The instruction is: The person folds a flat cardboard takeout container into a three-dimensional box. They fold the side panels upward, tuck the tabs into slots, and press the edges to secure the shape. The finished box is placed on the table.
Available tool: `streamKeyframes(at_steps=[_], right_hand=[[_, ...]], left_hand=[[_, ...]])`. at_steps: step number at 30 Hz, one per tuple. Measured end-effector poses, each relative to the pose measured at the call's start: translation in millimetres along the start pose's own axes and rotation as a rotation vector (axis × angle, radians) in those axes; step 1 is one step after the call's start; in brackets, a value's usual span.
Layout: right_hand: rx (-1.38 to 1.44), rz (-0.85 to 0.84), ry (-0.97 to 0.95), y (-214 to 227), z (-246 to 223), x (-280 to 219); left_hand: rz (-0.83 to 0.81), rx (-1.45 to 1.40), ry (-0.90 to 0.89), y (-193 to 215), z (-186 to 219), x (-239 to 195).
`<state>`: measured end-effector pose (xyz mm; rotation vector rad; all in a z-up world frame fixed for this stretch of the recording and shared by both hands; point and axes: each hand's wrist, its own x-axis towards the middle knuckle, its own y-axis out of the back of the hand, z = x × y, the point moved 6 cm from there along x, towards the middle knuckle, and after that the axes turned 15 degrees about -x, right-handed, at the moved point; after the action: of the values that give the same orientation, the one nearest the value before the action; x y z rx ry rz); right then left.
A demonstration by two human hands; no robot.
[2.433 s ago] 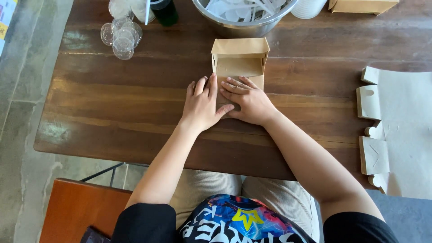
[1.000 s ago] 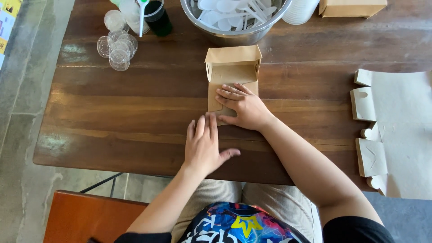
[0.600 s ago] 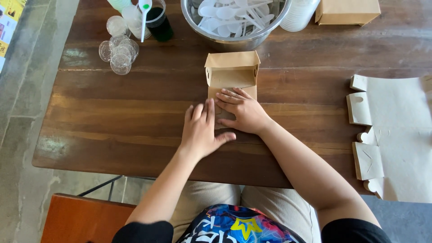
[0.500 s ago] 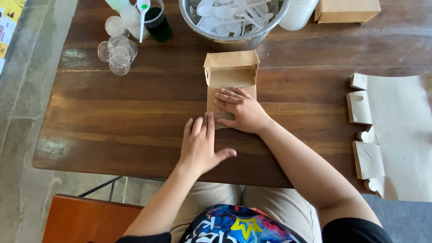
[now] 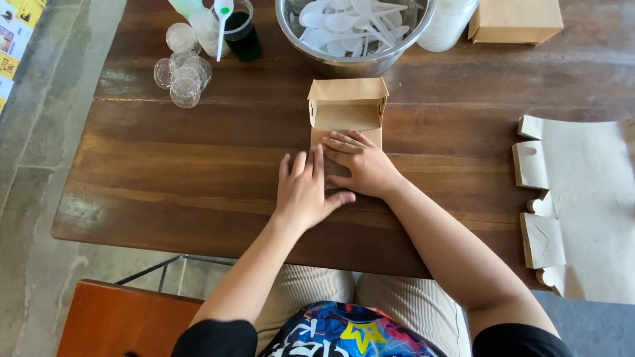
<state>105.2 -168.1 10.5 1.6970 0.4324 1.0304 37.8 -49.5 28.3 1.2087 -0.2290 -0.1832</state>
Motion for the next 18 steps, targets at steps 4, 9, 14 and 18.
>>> streamKeyframes(at_steps=[4, 9, 14, 18], right_hand=[[0.031, -0.037, 0.006, 0.6, 0.2, 1.1], [0.023, -0.006, -0.009, -2.1, 0.6, 0.1], [0.016, 0.021, -0.022, -0.1, -0.7, 1.6], [0.015, 0.013, -0.018, -0.5, -1.9, 0.8]], left_hand=[[0.111, 0.031, -0.014, -7.8, -13.6, 26.4], [-0.09, -0.029, 0.042, 6.9, 9.6, -15.3], [-0.171, -0.062, 0.04, -1.4, 19.9, -64.2], [-0.148, -0.049, 0.049, 11.2, 19.8, -52.2]])
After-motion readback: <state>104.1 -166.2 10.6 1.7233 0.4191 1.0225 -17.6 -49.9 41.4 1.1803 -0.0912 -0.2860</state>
